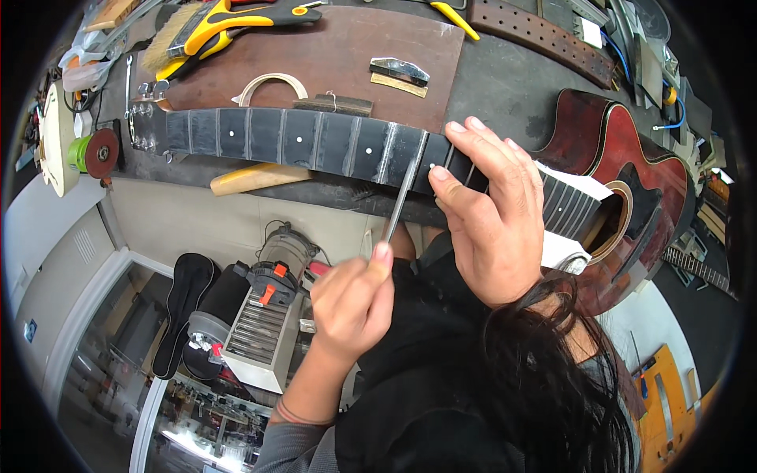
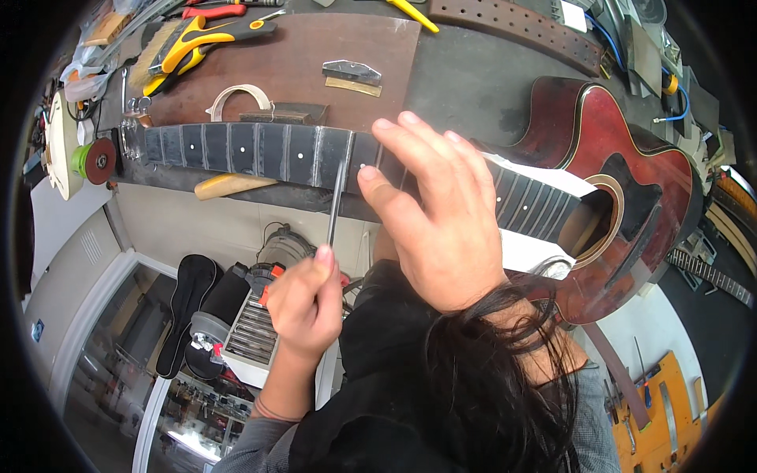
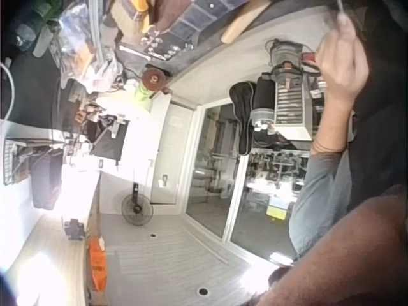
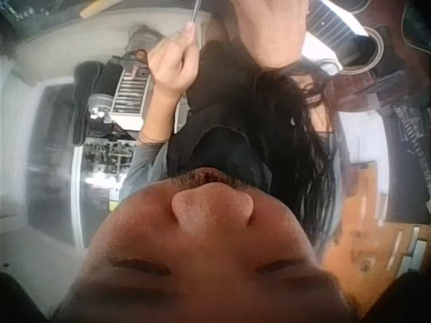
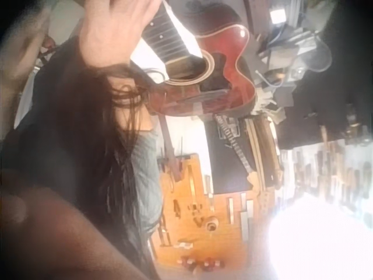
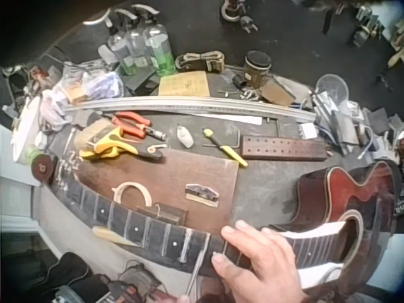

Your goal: The person uses a metal file to smooth the edges of the frets on a guitar neck. They repeatedly file the frets and occasionally use a brush to clear away debris from the fretboard.

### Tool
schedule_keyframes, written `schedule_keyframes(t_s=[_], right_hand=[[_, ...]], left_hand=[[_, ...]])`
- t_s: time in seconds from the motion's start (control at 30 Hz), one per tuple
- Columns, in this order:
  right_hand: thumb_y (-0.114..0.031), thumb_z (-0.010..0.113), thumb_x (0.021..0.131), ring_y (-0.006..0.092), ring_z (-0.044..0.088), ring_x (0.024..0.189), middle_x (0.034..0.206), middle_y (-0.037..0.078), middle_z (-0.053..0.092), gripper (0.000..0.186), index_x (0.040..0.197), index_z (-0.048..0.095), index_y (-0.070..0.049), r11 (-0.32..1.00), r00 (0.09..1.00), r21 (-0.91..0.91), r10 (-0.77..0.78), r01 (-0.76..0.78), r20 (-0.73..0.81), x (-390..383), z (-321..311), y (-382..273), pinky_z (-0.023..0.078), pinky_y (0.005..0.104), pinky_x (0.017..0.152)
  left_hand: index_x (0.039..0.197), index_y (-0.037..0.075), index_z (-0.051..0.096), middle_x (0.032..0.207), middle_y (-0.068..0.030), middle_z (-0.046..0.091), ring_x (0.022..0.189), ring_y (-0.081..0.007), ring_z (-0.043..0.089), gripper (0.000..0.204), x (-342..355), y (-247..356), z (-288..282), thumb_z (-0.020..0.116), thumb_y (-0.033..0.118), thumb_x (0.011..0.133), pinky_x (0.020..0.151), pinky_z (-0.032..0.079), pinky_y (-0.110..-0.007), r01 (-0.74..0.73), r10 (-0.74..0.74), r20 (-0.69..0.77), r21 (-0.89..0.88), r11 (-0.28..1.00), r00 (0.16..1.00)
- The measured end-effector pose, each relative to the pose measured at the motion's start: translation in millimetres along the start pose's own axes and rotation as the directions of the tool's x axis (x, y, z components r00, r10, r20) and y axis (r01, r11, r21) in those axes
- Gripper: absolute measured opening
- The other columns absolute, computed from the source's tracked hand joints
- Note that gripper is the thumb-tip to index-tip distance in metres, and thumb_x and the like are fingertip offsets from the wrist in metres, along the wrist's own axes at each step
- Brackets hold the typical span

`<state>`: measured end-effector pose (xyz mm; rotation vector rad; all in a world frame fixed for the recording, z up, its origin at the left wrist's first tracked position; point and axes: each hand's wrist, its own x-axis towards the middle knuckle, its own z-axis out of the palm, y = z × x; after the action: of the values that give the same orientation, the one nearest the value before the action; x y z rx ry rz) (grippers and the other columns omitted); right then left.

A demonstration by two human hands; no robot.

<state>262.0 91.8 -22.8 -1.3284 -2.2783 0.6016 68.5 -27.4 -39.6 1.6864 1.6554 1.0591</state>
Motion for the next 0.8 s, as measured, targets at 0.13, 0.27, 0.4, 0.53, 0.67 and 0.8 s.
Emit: schedule_keyframes(t_s=[0.13,0.27,0.4,0.53,0.67,0.8], right_hand=[[0.0,0.085,0.088,0.0421,0.065,0.145,0.152,0.017,0.069,0.034,0.119,0.076,-0.011,1.0,1.0,0.0,0.016,-0.016,0.012,5.2,-5.2,-2.8,0.047,0.0591,0.119],[0.0,0.085,0.088,0.042,0.065,0.145,0.153,0.017,0.069,0.034,0.119,0.076,-0.011,1.0,1.0,-0.007,0.008,-0.008,-0.003,-1.1,0.5,1.3,0.047,0.0594,0.12],[-0.007,0.078,0.091,0.0391,0.063,0.147,0.156,0.014,0.066,0.034,0.123,0.075,-0.013,1.0,1.0,-0.026,-0.009,0.009,0.002,-0.1,-0.1,1.5,0.045,0.0587,0.122],[-0.01,0.075,0.092,0.0378,0.062,0.147,0.157,0.013,0.064,0.035,0.127,0.075,-0.015,0.999,1.0,-0.03,-0.018,0.018,0.0,-1.7,2.8,5.5,0.045,0.0584,0.122],[0.001,0.085,0.088,0.0429,0.064,0.146,0.152,0.018,0.069,0.036,0.121,0.075,-0.01,1.0,1.0,-0.014,-0.011,0.011,0.013,1.3,-1.3,-0.7,0.046,0.0603,0.12],[-0.006,0.079,0.091,0.0402,0.063,0.147,0.155,0.015,0.066,0.035,0.124,0.075,-0.013,0.999,1.0,-0.029,-0.024,0.024,-0.006,0.6,-1.0,2.4,0.046,0.0595,0.121]], left_hand=[[0.134,-0.004,0.076,0.073,-0.0114,0.061,0.056,-0.0261,0.059,0.053,65.9,1.9,16.4,0.078,-0.019,0.083,0.054,0.048,-0.038,-0.05,0.05,-0.011,0.008,0.999,0.999],[0.135,-0.005,0.076,0.073,-0.0115,0.061,0.055,-0.0259,0.058,0.053,15.8,-5.7,10.7,0.078,-0.018,0.083,0.054,0.049,-0.038,-0.046,0.046,-0.02,-0.011,0.999,0.999],[0.135,-0.006,0.075,0.073,-0.011,0.061,0.056,-0.0263,0.059,0.051,23.0,2.0,3.1,0.076,-0.018,0.085,0.054,0.048,-0.039,-0.054,0.054,-0.008,0.015,0.998,0.999],[0.132,-0.006,0.075,0.074,-0.0094,0.064,0.058,-0.0228,0.06,0.044,69.3,1.9,18.5,0.075,-0.019,0.091,0.056,0.049,-0.035,-0.013,0.013,-0.001,-0.029,1.0,1.0],[0.125,-0.007,0.076,0.073,-0.0093,0.067,0.057,-0.02,0.061,0.036,6.1,2.1,0.7,0.075,-0.022,0.092,0.057,0.049,-0.029,-0.043,0.044,-0.02,0.033,0.999,0.999],[0.135,-0.007,0.076,0.074,-0.0106,0.061,0.057,-0.0273,0.059,0.052,42.0,5.4,3.8,0.076,-0.018,0.084,0.055,0.049,-0.04,-0.058,0.058,-0.004,0.01,0.998,0.998]])
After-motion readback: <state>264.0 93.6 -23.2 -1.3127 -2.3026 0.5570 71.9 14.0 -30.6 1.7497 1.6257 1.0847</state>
